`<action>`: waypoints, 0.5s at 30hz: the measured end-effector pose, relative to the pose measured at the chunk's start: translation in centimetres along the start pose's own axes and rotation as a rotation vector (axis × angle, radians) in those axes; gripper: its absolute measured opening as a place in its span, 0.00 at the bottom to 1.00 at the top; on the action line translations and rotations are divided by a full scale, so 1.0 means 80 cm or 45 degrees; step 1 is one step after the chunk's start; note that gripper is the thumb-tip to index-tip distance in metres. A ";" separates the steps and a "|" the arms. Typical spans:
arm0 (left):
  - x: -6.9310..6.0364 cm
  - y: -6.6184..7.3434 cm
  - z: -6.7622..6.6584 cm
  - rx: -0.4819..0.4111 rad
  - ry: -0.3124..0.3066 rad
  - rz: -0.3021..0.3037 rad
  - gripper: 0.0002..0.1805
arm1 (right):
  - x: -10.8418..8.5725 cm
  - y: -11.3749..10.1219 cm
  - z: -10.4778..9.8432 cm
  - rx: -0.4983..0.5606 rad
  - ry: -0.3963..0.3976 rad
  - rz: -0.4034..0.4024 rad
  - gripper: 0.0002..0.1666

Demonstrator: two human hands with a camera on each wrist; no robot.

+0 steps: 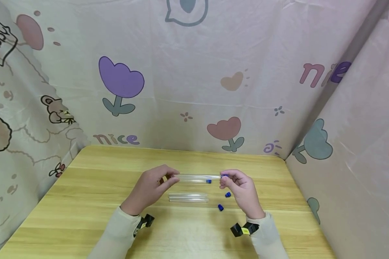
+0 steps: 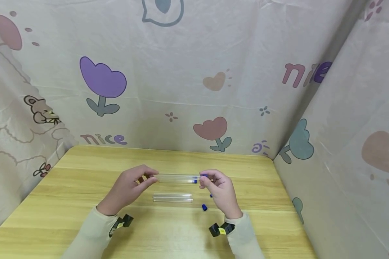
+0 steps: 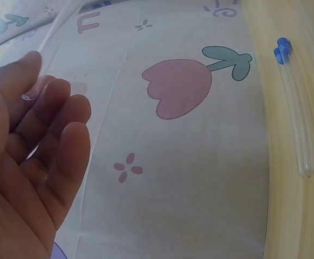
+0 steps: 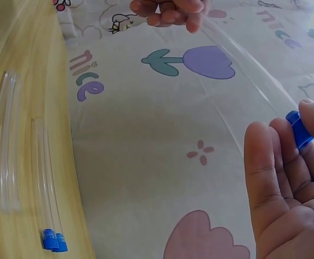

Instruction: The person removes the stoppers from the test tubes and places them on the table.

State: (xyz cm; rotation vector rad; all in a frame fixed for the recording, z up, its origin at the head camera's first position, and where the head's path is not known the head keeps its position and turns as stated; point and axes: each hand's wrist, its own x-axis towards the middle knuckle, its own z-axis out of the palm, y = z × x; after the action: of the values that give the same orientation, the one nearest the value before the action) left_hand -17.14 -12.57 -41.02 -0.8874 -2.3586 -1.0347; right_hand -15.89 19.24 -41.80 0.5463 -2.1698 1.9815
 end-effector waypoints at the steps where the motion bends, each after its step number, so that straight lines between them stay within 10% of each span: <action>1: 0.000 -0.001 0.000 -0.001 0.002 0.004 0.07 | 0.000 0.000 0.000 0.000 -0.002 -0.009 0.14; 15: -0.002 -0.001 0.000 -0.059 -0.009 0.048 0.12 | -0.003 -0.003 0.001 -0.030 -0.036 -0.114 0.10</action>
State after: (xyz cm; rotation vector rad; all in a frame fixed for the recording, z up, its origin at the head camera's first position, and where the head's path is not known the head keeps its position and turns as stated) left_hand -17.11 -12.69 -41.16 -0.9504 -2.3231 -1.0771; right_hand -15.57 19.18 -41.70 0.6599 -2.1422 1.9120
